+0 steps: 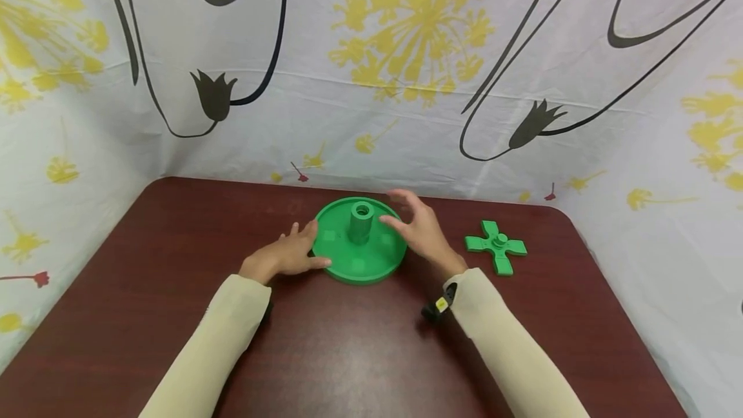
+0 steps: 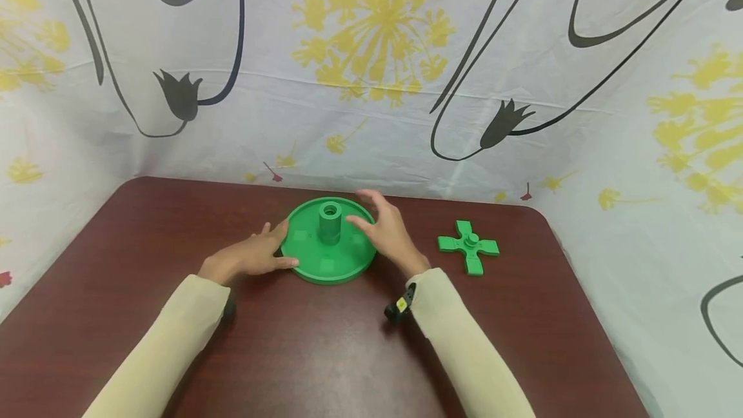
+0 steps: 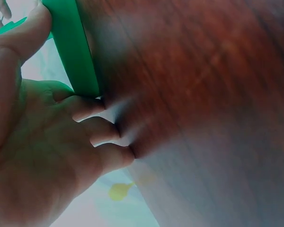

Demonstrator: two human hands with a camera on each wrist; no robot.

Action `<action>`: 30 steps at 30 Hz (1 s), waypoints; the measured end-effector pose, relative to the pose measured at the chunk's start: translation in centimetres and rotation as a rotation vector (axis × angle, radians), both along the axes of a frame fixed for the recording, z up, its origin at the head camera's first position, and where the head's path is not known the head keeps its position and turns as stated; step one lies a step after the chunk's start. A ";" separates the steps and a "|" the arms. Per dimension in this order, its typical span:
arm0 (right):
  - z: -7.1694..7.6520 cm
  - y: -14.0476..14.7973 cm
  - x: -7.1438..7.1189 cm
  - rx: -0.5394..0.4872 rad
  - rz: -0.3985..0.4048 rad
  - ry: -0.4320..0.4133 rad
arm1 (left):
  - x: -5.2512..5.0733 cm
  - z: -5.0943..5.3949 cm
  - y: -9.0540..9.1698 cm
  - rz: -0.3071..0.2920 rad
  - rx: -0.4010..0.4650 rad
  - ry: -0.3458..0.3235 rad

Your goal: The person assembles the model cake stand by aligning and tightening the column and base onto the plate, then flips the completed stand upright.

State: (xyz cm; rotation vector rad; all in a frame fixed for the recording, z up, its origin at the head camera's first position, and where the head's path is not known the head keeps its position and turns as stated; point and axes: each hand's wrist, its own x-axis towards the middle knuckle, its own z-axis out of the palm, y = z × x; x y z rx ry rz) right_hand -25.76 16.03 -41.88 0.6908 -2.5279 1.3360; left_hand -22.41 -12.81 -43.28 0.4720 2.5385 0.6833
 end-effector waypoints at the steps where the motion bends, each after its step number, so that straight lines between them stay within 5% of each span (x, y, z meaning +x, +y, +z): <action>1: 0.1 0.8 -0.1 0.015 -0.018 -0.013 | 0.0 0.0 -0.1 0.000 -0.001 0.000; 14: 1.5 12.7 0.5 0.231 -0.272 -0.120 | 0.1 0.2 0.1 -0.005 0.000 -0.003; 22: 0.2 19.1 1.6 0.283 -0.414 -0.152 | 0.2 0.1 0.0 -0.005 0.011 -0.004; 25: -0.5 20.9 1.8 0.331 -0.414 -0.233 | 0.2 0.2 -0.1 -0.001 0.000 0.001; 30: -1.3 22.8 1.7 0.443 -0.301 -0.357 | 0.1 0.2 0.0 -0.001 -0.002 0.002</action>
